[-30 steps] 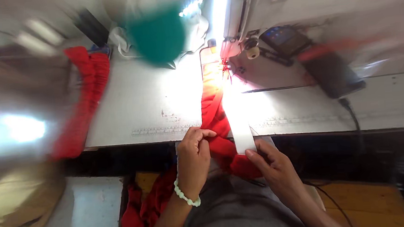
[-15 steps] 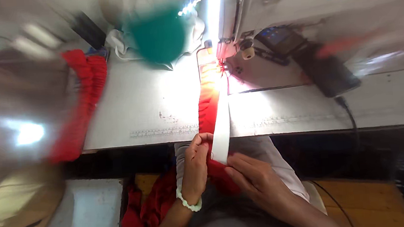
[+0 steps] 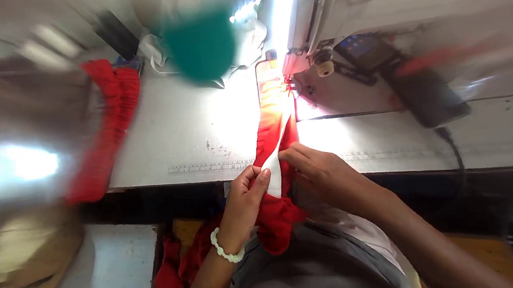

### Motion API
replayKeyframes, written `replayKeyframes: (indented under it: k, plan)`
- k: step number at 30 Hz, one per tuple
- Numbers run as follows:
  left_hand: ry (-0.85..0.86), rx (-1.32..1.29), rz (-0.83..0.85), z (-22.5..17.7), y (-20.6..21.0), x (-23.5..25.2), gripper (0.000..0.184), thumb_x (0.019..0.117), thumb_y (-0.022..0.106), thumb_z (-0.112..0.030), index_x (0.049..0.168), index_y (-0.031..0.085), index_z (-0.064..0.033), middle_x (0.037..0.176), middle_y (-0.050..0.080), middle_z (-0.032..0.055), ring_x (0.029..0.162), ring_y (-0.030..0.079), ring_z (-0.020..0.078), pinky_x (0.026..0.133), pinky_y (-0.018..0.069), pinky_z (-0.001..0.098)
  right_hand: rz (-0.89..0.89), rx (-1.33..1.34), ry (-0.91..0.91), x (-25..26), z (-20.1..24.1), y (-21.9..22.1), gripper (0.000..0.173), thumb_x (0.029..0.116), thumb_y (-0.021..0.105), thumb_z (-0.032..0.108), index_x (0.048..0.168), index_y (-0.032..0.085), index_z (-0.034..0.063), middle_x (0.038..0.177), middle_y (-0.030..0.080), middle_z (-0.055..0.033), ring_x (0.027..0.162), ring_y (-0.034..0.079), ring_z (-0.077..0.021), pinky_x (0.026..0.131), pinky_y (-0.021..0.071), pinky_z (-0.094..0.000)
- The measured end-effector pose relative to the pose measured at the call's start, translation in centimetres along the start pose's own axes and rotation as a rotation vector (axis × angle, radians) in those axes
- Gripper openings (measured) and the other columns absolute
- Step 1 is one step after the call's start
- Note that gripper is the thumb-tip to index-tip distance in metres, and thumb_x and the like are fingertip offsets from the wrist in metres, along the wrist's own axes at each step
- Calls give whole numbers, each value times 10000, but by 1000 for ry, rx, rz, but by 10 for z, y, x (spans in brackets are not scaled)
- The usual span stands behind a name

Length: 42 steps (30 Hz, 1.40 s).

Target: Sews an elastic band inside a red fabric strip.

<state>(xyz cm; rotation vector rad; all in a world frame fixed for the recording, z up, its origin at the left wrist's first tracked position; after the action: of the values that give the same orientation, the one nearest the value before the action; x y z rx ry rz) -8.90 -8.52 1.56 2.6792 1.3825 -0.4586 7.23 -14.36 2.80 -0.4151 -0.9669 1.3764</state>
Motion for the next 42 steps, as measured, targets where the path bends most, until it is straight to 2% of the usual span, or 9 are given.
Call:
replayKeyframes:
  k: [2, 5, 8, 13, 17, 24, 31, 36, 42]
  plan:
    - [134, 313, -124, -1, -5, -3, 167, 1028, 548, -158, 1066, 671, -51, 898, 666, -10, 799, 635, 16, 725, 525, 193, -79, -80, -40, -9, 0, 2, 133, 935, 586, 14, 954, 718, 15, 896, 647, -149, 740, 671, -252, 593, 568, -328]
    - [382, 694, -324, -10, -1, -11, 246, 932, 587, -50, 1151, 681, 12, 1083, 709, 132, 914, 688, 144, 782, 563, 261, -207, -113, -31, -27, 7, 10, 143, 971, 587, 43, 914, 718, 44, 1029, 688, -166, 806, 689, -201, 657, 573, -239]
    - [560, 926, -454, -13, 11, -15, 290, 889, 606, -29, 1164, 678, 27, 1002, 716, 153, 742, 698, 192, 636, 577, 295, -355, -108, 61, -38, 7, 20, 124, 969, 602, 52, 928, 719, 50, 1041, 653, -184, 790, 661, -162, 680, 554, -187]
    - [725, 894, -437, -18, 26, -19, 263, 922, 662, -107, 1143, 704, 30, 940, 736, 129, 875, 708, 204, 784, 570, 261, -448, 311, 413, -52, 7, 25, 173, 867, 614, 37, 976, 743, 1, 1238, 596, -215, 943, 668, -44, 769, 560, -125]
    - [651, 674, -296, -13, 37, -17, 319, 891, 717, -108, 1159, 681, 59, 910, 730, 113, 818, 698, 120, 772, 565, 201, -499, 651, 602, -58, 0, 24, 186, 943, 631, 145, 964, 748, 2, 1222, 637, -121, 966, 666, -8, 783, 570, -135]
    - [466, 480, -186, -8, 38, -7, 165, 908, 720, -145, 977, 732, 5, 829, 721, 48, 728, 670, 10, 685, 547, 140, -490, 917, 685, -49, -4, 17, 143, 970, 595, 21, 1060, 705, 6, 901, 732, -1, 734, 696, -40, 668, 598, -184]
    - [418, 394, -112, -11, 44, 1, 115, 898, 725, -111, 948, 726, -6, 790, 703, 13, 686, 638, -25, 651, 525, 118, -473, 718, 808, -49, -7, 13, 451, 847, 707, 62, 1272, 575, -7, 787, 674, 38, 635, 627, 14, 579, 523, -130]
    - [517, 398, -121, -15, 49, -1, 98, 893, 728, -88, 928, 753, 1, 831, 711, 43, 724, 652, -2, 676, 542, 126, -454, 769, 786, -52, -5, 9, 85, 844, 707, 44, 925, 681, 52, 740, 676, 59, 609, 621, 34, 555, 517, -117]
    - [321, 380, -100, -11, 47, 0, 199, 891, 740, -137, 1032, 712, 0, 781, 704, -3, 670, 639, -20, 627, 525, 132, -480, 788, 774, -58, 0, 17, 48, 904, 662, 68, 950, 658, 55, 755, 670, 49, 607, 622, 18, 547, 524, -131]
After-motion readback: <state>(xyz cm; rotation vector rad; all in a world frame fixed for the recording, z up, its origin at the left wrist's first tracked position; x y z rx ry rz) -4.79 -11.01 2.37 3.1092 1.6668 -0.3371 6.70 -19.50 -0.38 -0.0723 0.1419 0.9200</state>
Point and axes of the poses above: each hand's wrist, its own x-axis towards the middle knuckle, its own y-axis out of the palm, z = x × y, the point moved 4 cm from there along x, towards the middle knuckle
